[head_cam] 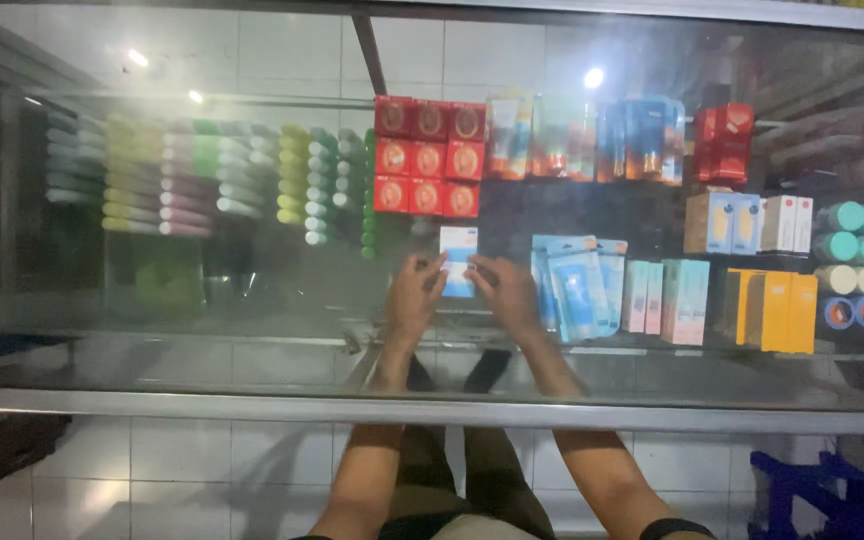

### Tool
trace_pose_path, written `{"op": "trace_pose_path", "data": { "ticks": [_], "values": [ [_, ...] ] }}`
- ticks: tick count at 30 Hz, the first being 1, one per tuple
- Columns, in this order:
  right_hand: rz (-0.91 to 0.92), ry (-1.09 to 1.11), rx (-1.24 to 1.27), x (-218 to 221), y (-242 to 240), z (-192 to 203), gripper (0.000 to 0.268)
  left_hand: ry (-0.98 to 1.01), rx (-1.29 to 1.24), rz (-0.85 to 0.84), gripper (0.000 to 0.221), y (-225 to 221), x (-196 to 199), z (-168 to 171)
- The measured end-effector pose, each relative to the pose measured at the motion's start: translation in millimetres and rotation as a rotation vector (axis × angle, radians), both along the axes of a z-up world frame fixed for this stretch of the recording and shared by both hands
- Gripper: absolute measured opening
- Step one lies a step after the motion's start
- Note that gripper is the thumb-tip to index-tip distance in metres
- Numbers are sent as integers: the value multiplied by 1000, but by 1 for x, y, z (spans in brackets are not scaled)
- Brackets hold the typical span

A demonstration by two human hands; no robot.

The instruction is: Arranging cosmetic products from a cardboard box onto a glass display counter.

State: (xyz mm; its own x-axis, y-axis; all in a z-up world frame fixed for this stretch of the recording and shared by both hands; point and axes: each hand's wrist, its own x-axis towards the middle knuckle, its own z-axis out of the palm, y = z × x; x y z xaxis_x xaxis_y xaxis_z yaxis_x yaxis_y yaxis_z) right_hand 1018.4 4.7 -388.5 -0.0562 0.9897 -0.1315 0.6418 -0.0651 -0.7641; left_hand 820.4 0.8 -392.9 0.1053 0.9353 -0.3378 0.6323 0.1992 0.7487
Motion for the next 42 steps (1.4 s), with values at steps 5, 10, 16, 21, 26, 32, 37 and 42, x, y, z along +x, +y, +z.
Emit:
{"op": "trace_pose_path", "data": {
  "ticks": [5, 10, 16, 21, 26, 32, 37, 42],
  "values": [
    [16, -24, -25, 1, 3, 1, 26, -37, -23, 38, 41, 5, -1, 15],
    [8, -21, -44, -1, 4, 14, 24, -56, -63, 55, 38, 7, 0, 20],
    [17, 32, -4, 0, 7, 12, 23, -72, -35, 103, 36, 6, 1, 3],
    [24, 37, 37, -3, 6, 17, 20, -78, -13, 159, 33, 1, 6, 13],
    [19, -23, 18, -1, 5, 19, 22, -93, -6, 212, 34, 3, 13, 7],
    [24, -11, 55, 0, 6, 2, 28, -159, 18, 307, 30, 0, 21, 30],
    [-99, 81, 227, -2, -12, 21, 28, -241, 86, 422, 29, -11, 22, -1],
    [-56, 102, 230, 15, -80, 63, 21, -289, 293, 360, 9, -94, 27, 10]
  ]
}}
